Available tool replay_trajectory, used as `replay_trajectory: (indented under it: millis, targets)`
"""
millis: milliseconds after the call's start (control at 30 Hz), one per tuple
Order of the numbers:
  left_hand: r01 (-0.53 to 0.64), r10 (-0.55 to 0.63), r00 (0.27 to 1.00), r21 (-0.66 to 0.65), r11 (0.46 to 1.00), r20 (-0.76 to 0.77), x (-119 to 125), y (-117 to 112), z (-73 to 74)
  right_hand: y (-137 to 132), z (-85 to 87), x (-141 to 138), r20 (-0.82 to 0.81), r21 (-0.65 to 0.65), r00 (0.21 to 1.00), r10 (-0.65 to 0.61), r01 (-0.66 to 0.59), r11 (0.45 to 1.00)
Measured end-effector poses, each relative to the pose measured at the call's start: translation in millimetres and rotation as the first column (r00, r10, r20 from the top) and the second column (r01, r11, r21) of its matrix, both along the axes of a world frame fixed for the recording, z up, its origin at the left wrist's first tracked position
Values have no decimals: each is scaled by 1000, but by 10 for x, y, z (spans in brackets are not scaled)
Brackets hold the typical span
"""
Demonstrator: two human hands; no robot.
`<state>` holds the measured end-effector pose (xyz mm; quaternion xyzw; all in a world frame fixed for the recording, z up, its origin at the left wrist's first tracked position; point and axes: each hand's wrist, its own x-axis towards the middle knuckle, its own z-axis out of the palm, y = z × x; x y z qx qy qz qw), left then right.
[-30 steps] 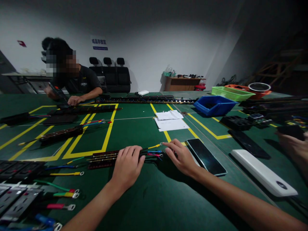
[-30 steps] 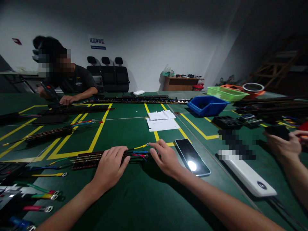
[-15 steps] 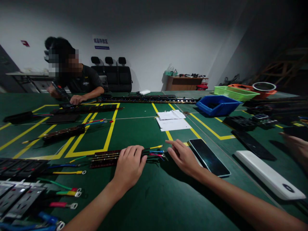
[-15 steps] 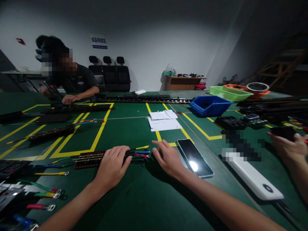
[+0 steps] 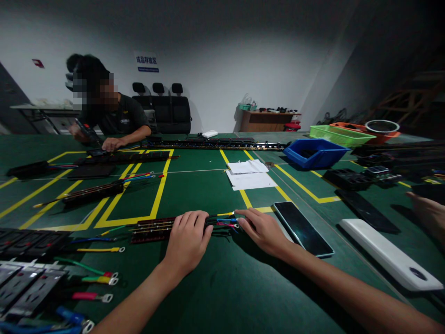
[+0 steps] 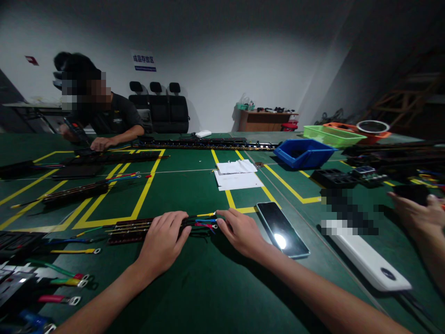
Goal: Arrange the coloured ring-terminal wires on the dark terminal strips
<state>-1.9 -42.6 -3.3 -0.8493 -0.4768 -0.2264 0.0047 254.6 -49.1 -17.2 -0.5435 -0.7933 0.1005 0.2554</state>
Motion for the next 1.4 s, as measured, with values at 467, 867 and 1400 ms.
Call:
replay_trajectory:
  millis: [467, 867, 1400]
  targets:
    - [-3, 3, 1000, -17, 1000, -7, -4, 2, 4, -13, 44, -3, -58, 15, 998, -26, 27, 1000]
    - [7, -7, 1000, -20, 1000, -6, -6, 0, 20, -13, 17, 39, -45, -26, 996, 75, -76, 997]
    - [27, -28, 1000, -24, 999, -8, -3, 0, 23, -13, 23, 52, -63, -45, 991, 115, -118, 992]
